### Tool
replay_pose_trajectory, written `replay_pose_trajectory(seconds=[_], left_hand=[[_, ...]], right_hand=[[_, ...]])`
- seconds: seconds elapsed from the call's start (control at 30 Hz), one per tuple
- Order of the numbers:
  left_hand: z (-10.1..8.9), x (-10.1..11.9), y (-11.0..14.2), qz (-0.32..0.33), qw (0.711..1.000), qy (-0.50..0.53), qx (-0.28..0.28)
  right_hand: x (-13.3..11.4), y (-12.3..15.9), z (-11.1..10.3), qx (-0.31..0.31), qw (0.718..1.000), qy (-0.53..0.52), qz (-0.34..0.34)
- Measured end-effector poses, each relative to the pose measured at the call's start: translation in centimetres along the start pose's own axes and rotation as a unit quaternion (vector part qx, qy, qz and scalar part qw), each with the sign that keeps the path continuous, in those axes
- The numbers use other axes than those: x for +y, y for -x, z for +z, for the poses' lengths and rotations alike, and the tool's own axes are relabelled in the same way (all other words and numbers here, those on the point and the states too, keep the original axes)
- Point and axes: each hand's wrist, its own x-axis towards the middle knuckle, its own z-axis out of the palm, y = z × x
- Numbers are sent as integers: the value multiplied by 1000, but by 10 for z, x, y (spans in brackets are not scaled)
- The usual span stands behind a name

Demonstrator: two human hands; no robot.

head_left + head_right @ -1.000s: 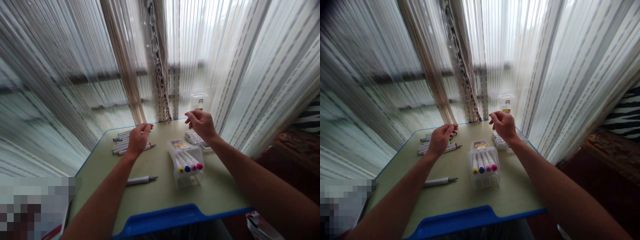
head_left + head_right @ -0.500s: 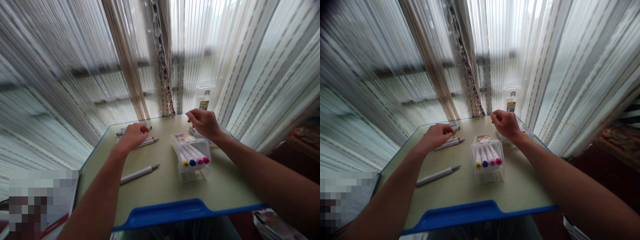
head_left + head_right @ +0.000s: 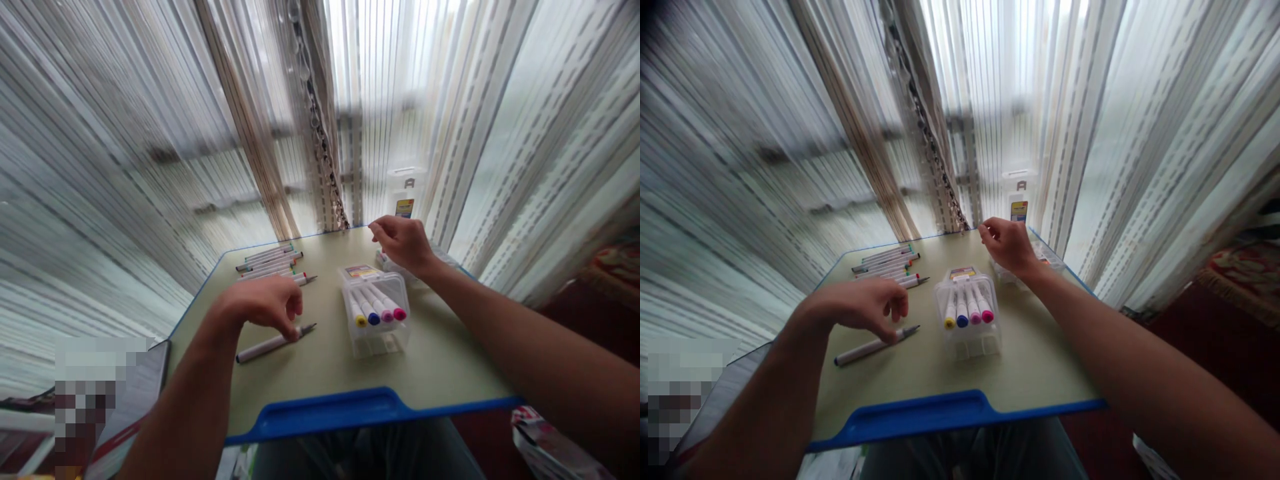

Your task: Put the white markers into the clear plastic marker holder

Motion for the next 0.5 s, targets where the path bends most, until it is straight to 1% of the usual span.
replay_pose_trajectory(seconds=[0.1, 0.13, 0.23, 0.3, 0.37, 0.43, 0.5], left_hand=[[4, 2, 0, -32, 999, 11, -40], [6, 2, -2, -41, 998, 19, -44], [9, -3, -6, -43, 997, 49, -30], [8, -8, -8, -14, 996, 91, -10], [4, -14, -8, 34, 986, 165, 12], [-1, -20, -8, 79, 963, 254, 40], [-6, -26, -9, 111, 934, 332, 78]], right_hand=[[2, -1, 0, 6, 1000, 5, 0], [3, -1, 0, 7, 1000, 5, -1], [5, -1, 1, 10, 1000, -7, -1], [7, -1, 1, 12, 1000, -15, 0], [7, -2, 1, 16, 1000, -17, 0], [6, -2, 0, 17, 1000, -14, -1], [4, -2, 0, 12, 1000, -17, 0]])
